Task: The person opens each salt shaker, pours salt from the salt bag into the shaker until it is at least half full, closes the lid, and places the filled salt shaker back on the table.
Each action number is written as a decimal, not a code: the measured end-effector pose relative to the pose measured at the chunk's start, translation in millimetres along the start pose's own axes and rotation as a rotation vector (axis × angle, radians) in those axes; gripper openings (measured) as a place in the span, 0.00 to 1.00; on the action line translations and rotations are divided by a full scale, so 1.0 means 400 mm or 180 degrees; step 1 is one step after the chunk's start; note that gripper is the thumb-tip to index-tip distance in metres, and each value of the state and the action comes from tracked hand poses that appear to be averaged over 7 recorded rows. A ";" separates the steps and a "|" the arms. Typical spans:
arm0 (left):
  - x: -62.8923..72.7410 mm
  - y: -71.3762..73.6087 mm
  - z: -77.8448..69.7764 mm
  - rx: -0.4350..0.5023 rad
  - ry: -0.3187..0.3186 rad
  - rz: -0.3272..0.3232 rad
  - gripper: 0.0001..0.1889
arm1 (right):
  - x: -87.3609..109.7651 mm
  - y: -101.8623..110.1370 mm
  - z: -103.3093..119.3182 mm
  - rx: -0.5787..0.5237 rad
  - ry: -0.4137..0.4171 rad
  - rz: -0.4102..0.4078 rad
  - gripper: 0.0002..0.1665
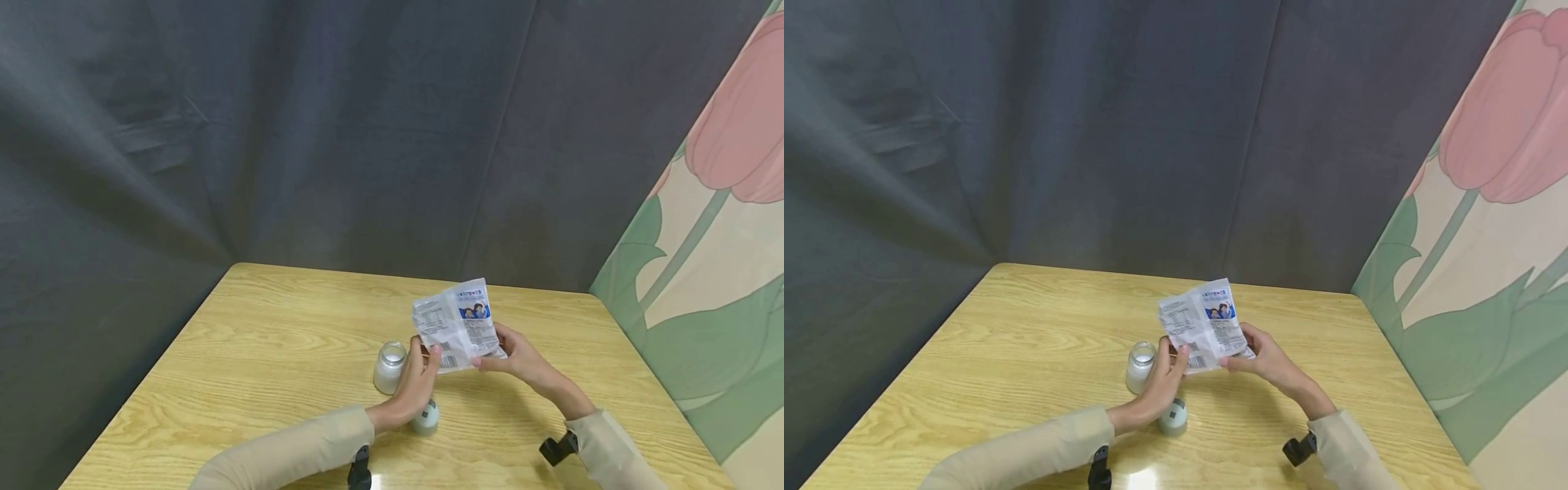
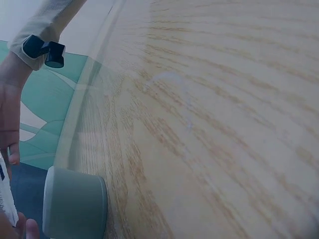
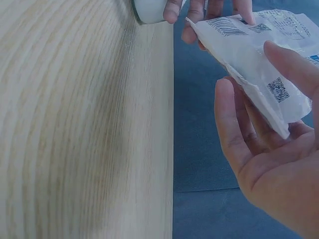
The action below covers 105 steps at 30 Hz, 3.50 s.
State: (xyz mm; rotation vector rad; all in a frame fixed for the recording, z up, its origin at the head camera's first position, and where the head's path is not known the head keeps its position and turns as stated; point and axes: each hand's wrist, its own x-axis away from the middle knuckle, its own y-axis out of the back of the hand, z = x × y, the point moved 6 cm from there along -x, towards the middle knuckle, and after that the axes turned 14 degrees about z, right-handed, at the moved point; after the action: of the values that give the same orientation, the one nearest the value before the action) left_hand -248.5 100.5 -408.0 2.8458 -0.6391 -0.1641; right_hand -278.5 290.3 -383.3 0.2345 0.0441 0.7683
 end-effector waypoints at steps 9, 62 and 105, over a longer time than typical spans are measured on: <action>0.002 -0.006 0.002 -0.0032 -0.0035 0.0102 0.21 | 0.004 -0.006 -0.014 0.0094 -0.0047 0.0071 0.45; -0.019 -0.053 0.001 -0.0636 -0.0265 0.0280 0.20 | 0.037 -0.014 -0.067 0.0488 -0.0038 -0.0128 0.34; -0.043 -0.054 0.030 -0.1336 -0.0166 0.0469 0.15 | 0.031 -0.012 -0.125 0.0997 0.0014 -0.0520 0.35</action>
State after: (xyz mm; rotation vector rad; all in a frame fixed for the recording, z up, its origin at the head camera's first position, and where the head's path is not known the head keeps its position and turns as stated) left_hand -256.8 124.7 -424.0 2.3910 -0.7246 -0.3088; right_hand -272.5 305.4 -432.5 0.5205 0.1865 0.5967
